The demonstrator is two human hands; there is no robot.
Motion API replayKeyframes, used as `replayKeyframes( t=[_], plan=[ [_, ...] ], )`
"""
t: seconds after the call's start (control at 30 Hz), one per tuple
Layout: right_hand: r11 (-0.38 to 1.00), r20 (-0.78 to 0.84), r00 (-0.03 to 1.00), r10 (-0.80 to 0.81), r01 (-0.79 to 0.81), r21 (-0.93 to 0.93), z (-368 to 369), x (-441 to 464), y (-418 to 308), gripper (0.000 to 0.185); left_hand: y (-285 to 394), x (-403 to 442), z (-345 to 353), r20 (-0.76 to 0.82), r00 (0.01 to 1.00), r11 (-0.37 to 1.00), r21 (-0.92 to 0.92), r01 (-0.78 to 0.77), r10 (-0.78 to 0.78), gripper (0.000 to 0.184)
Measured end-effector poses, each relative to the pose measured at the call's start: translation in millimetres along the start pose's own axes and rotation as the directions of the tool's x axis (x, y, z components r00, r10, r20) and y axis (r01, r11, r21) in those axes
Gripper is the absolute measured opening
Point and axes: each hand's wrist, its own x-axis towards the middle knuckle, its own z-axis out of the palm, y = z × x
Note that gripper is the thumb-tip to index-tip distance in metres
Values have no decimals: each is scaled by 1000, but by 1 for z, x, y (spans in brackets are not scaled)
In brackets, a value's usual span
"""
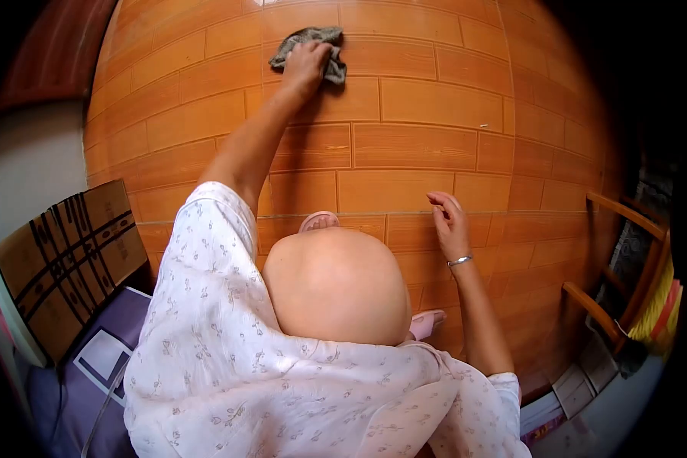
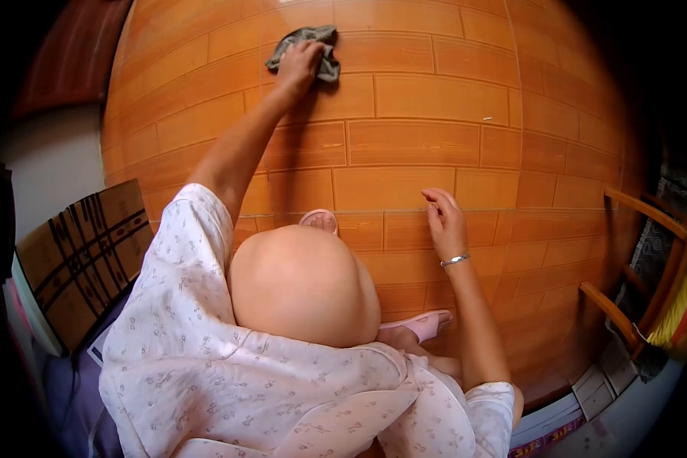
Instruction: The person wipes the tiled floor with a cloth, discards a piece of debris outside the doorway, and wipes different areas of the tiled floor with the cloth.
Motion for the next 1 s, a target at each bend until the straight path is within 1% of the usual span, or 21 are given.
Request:
replayKeyframes(
  t=[0.03, 0.07, 0.1, 0.13, 0.17, 0.2, 0.23, 0.3, 0.4, 0.43, 0.47, 0.5, 0.57, 0.63, 0.67, 0.7, 0.77, 0.83, 0.9, 0.97, 1.0],
  plan=[
    [1000, 3, 1000, 10, -10, 1, -2, -1, -4, 22, -15, 23, 2, -97, 991, 987, -136, 81, -95, 20],
    [1000, -16, 1000, 15, -15, 4, -5, -1, -8, 22, -38, 43, 5, -181, 974, 977, -190, 100, -135, 22],
    [1000, -32, 999, 18, -18, 13, -7, -1, -10, 22, -27, 54, -27, -178, 949, 951, -219, 218, -258, 23],
    [1000, -45, 999, 2, -1, 22, -8, -2, -8, 22, -27, 61, -38, -402, 849, 913, -353, 202, -343, 21],
    [999, -31, 1000, -1, 2, 39, -8, -2, -3, 22, -45, 52, -60, -405, 887, 929, 365, -64, 220, 18],
    [999, -36, 999, 3, -1, 40, -8, -2, 3, 22, -44, 46, -82, -466, 883, 998, -55, 22, -46, 15],
    [999, -42, 999, 6, -4, 38, -7, -2, 7, 21, -37, 32, -103, -415, 854, 878, -468, 96, -314, 14],
    [996, -32, 999, 41, -39, 76, -1, -2, 12, 21, -44, -22, -141, -237, 814, 669, -707, 229, -530, 20],
    [999, 19, 1000, 19, -20, 43, 6, 1, 16, 21, -25, -111, -193, -312, 612, 581, -754, 305, -726, 25],
    [999, 40, 999, 5, -6, 32, 8, 3, 14, 21, -28, -147, -203, -327, 514, 564, -713, 417, -793, 28],
    [1000, 64, 998, -11, 9, 20, 10, 6, 12, 21, -33, -188, -208, -297, 365, 445, -779, 442, -882, 30],
    [1000, 74, 997, -18, 17, 19, 11, 8, 11, 21, -12, -212, -218, -281, 230, 362, -777, 515, -932, 32],
    [998, 84, 995, -59, 57, 19, 13, 16, 8, 21, -10, -286, -204, -280, 100, 278, -721, 635, -955, 36],
    [998, 98, 994, -54, 52, 26, 14, 20, 7, 21, 14, -320, -181, -102, -70, 14, -654, 757, -992, 49],
    [999, 99, 994, -42, 38, 35, 15, 21, 7, 21, 13, -342, -150, -149, 88, 145, -428, 892, -985, 54],
    [999, 101, 994, -40, 37, 32, 16, 22, 5, 21, 15, -356, -123, -149, 250, 273, -168, 947, -957, 60],
    [1000, 105, 994, -23, 24, -11, 16, 20, 0, 21, 47, -314, -95, -38, 364, 361, 70, 930, -931, 65],
    [1000, 103, 995, -12, 13, -10, 17, 16, 4, 21, 56, -283, -77, -63, 555, 543, 143, 828, -830, 64],
    [1000, 89, 996, -8, 8, 0, 21, 18, 7, 21, 58, -243, -59, 35, 770, 768, 102, 632, -638, 63],
    [1000, 84, 996, 4, -4, -3, 23, 16, 9, 20, 55, -190, -35, 24, 873, 871, 98, 482, -486, 59],
    [1000, 78, 997, 8, -7, -10, 24, 19, 6, 20, 44, -156, -24, -7, 902, 900, 63, 432, -432, 57]
  ],
)
